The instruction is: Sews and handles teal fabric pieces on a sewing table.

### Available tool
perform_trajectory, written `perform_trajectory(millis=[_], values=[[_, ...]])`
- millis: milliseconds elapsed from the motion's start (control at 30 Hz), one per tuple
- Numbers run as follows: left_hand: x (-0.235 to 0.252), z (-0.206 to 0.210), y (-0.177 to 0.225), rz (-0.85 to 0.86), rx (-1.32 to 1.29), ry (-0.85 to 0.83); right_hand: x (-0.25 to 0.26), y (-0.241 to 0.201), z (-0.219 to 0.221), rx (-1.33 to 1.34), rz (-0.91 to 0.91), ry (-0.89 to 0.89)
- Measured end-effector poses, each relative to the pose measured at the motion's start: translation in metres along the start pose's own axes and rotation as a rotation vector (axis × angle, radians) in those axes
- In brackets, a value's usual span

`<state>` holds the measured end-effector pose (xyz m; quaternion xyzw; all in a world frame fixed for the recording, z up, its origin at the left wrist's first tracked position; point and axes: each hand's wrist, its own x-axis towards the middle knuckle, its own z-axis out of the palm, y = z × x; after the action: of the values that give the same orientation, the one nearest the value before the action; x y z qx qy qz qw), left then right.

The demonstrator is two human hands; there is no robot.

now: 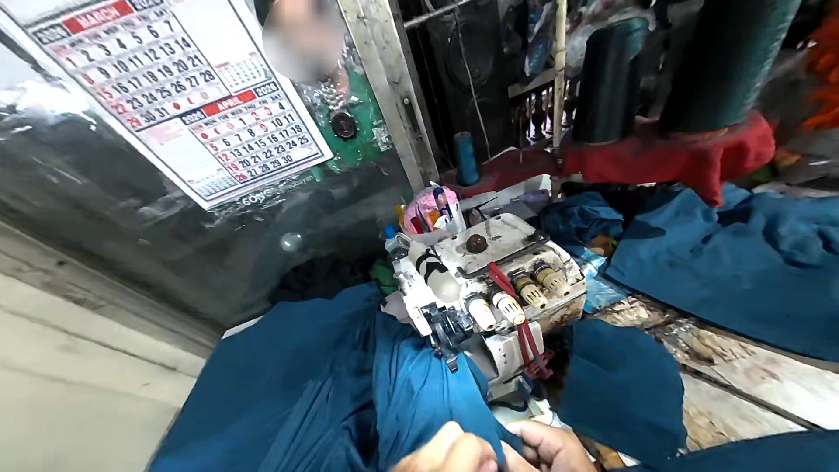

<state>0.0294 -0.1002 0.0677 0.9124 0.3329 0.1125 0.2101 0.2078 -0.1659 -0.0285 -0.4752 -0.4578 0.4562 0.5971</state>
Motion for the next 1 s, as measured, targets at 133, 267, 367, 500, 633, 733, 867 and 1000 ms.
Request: perform_trajectory(millis=[133, 267, 367, 500, 633, 733, 867, 1000], values=[[0.017, -0.041, -0.004, 0.014, 0.003, 0.168, 0.015, 0.000, 0.011, 0.019, -0.004, 0.071], [0.016, -0.042, 0.004, 0.009, -0.058, 0.309, 0.016, -0.009, 0.016, 0.003, 0.010, 0.108], [0.014, -0.005, 0.001, 0.011, -0.008, 0.244, 0.016, -0.006, 0.018, 0.018, -0.036, 0.116], [0.021, 0.010, -0.005, -0.025, 0.133, 0.270, 0.019, 0.001, 0.024, 0.039, -0.080, 0.164], [0.044, 0.016, -0.009, -0.082, 0.402, 0.412, 0.030, 0.010, 0.035, -0.082, -0.239, 0.220], [0.042, 0.005, -0.008, -0.096, 0.409, 0.398, 0.022, 0.007, 0.045, -0.398, -0.301, 0.124], [0.015, -0.015, -0.024, -0.208, 0.253, 0.504, 0.012, -0.013, 0.056, -0.504, -0.204, -0.227], [0.006, 0.006, -0.068, -0.365, 0.260, 0.507, 0.018, -0.003, 0.048, -0.466, -0.173, -0.271]])
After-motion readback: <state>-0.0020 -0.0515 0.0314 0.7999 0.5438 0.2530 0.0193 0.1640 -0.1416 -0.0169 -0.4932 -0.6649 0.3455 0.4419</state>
